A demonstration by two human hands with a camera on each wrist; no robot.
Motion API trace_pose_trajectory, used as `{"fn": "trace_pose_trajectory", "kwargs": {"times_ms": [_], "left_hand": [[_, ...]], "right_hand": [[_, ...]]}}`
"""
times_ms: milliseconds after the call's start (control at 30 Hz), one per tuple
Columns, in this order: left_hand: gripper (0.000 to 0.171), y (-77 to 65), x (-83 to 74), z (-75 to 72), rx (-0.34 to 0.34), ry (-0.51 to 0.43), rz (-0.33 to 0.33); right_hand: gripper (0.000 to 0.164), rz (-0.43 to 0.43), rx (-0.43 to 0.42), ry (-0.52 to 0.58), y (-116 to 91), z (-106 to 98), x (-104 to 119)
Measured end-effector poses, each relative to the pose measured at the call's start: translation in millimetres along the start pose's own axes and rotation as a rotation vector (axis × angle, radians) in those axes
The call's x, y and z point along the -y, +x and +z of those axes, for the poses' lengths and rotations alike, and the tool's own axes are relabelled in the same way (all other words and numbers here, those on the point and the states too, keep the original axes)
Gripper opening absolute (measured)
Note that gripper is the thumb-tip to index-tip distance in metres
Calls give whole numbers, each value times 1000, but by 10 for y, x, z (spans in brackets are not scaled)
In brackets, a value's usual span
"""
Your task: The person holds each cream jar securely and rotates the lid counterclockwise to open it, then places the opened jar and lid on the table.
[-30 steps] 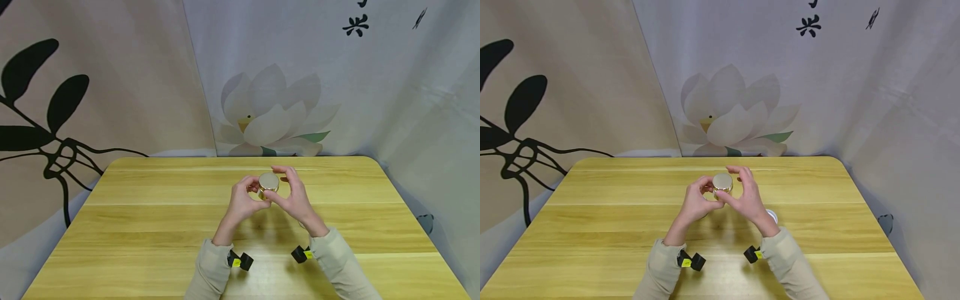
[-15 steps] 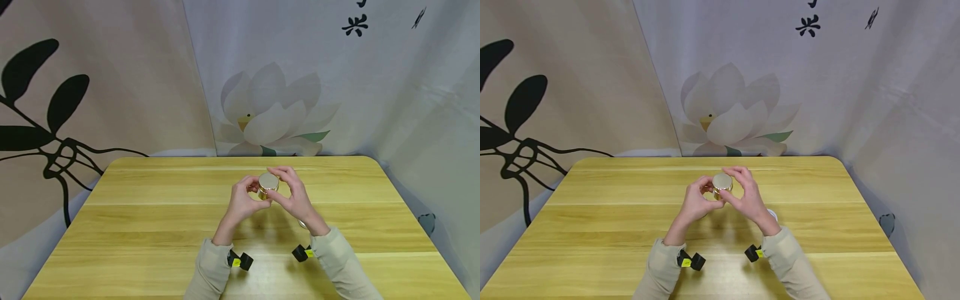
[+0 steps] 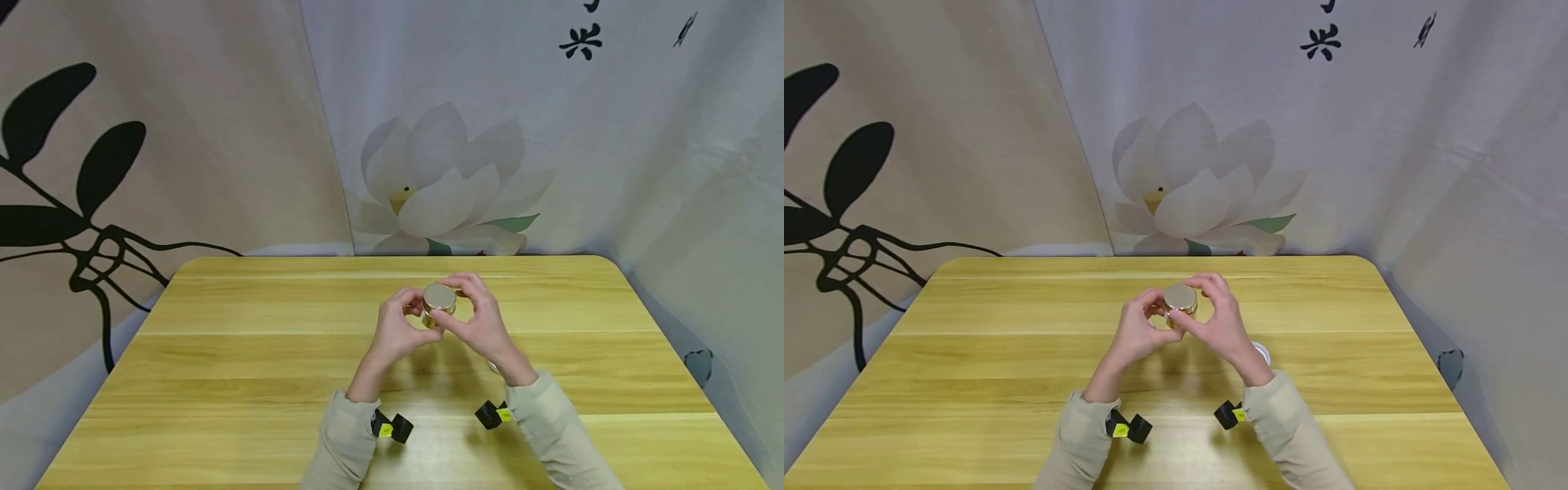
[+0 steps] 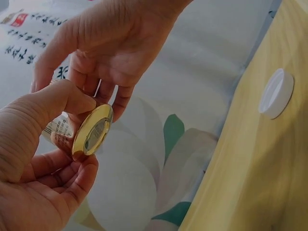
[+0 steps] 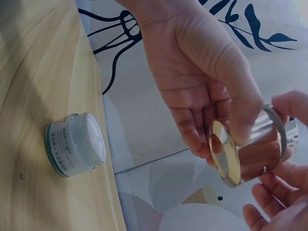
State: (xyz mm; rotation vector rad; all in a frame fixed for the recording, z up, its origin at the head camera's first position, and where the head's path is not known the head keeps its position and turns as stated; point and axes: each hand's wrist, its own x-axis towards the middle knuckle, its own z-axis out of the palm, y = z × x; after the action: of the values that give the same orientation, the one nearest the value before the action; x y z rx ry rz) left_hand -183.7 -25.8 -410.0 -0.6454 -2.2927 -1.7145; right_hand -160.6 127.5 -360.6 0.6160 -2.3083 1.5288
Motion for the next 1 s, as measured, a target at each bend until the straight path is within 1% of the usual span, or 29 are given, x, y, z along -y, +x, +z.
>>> {"fn": "trace_pose_trajectory", "kwargs": {"times_ms": [167, 300, 433, 533, 567, 633, 800, 867, 1000], "left_hand": [[42, -5, 16, 3, 1, 2, -6], [46, -7, 26, 7, -1, 2, -7], [49, -12, 28, 8, -6, -6, -14], [47, -16, 41, 8, -8, 7, -25], [46, -17, 49, 9, -11, 8, -25], [45, -18, 66, 10, -18, 18, -30], [44, -14, 83, 8, -28, 29, -50], [44, -12, 84, 7, -27, 32, -56], [44, -6, 90, 8, -26, 34, -60]], "right_hand": [[40, 16, 15, 39, 0, -11, -2], [40, 5, 2, 69, -4, -18, -11], [41, -46, -28, 103, -13, -29, -36], [43, -80, -57, 127, -19, -43, -69], [44, -88, -68, 133, -23, -50, -86], [45, -105, -92, 147, -30, -62, -195], [51, -121, -140, 149, -56, -122, -253], [52, -123, -157, 150, -67, -150, -227], [50, -125, -190, 149, -101, -190, -437]]}}
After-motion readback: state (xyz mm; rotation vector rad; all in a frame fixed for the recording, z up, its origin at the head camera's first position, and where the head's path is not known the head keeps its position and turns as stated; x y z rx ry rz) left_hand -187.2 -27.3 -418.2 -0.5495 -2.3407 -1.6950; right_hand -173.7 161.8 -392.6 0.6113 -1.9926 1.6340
